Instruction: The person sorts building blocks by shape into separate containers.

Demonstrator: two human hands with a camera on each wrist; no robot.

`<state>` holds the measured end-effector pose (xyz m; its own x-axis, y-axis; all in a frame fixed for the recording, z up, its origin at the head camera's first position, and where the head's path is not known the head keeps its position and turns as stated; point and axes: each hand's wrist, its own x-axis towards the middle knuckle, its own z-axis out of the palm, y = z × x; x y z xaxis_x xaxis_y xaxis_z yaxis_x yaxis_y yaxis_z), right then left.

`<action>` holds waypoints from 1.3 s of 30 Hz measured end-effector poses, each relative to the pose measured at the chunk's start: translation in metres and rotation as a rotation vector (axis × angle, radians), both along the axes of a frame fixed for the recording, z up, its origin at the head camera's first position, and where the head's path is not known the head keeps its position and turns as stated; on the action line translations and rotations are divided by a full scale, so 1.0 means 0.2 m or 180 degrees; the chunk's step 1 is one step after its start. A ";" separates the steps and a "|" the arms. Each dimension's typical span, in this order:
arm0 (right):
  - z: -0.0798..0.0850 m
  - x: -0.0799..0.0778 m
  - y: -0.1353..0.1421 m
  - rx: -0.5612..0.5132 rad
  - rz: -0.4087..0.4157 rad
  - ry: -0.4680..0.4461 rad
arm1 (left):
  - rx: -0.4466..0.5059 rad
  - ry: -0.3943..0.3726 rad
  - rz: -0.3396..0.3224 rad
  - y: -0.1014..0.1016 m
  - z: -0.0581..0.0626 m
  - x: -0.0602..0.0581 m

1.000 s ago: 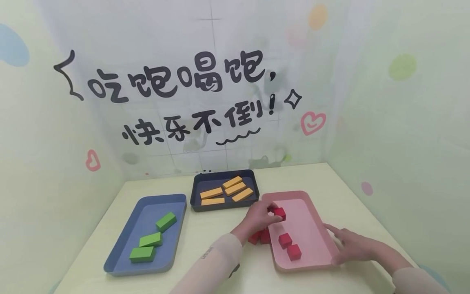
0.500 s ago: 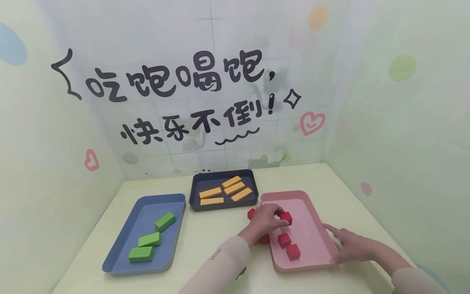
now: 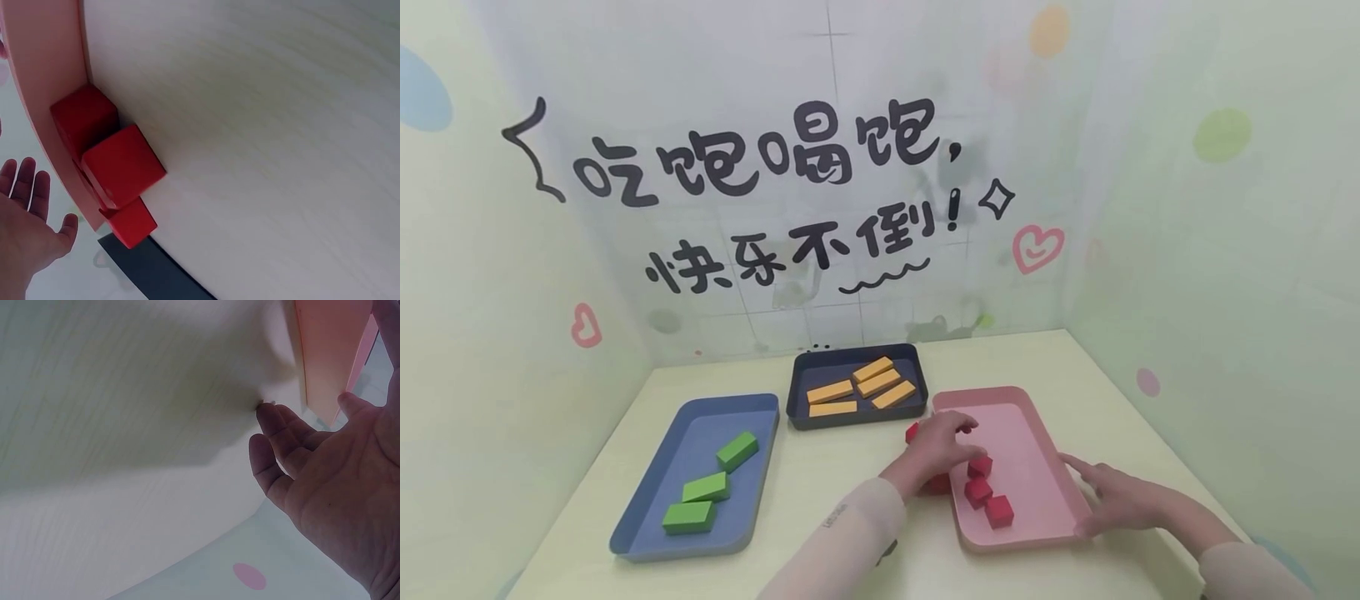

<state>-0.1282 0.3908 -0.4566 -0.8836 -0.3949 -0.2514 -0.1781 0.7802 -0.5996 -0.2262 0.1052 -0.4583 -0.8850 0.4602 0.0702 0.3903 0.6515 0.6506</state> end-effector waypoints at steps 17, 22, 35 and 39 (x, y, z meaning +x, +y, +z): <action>0.01 0.00 -0.01 0.0081 -0.0139 -0.0150 | 0.0421 -0.0343 -0.0100 -0.32 -0.01 -0.07; 0.01 0.00 -0.01 0.0091 -0.0144 -0.0159 | 0.0424 -0.0430 -0.0056 -0.44 -0.04 -0.08; 0.01 0.00 -0.01 0.0003 -0.0136 -0.0160 | 0.0157 -0.0682 -0.0298 -0.55 -0.14 -0.07; 0.00 0.00 0.00 -0.0012 -0.0096 -0.0107 | 0.0087 -0.0648 -0.0424 -0.54 -0.14 -0.05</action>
<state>-0.1274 0.3899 -0.4556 -0.8862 -0.3694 -0.2796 -0.1344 0.7826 -0.6079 -0.2358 -0.0036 -0.4872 -0.8138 0.5743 -0.0893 0.3308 0.5840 0.7413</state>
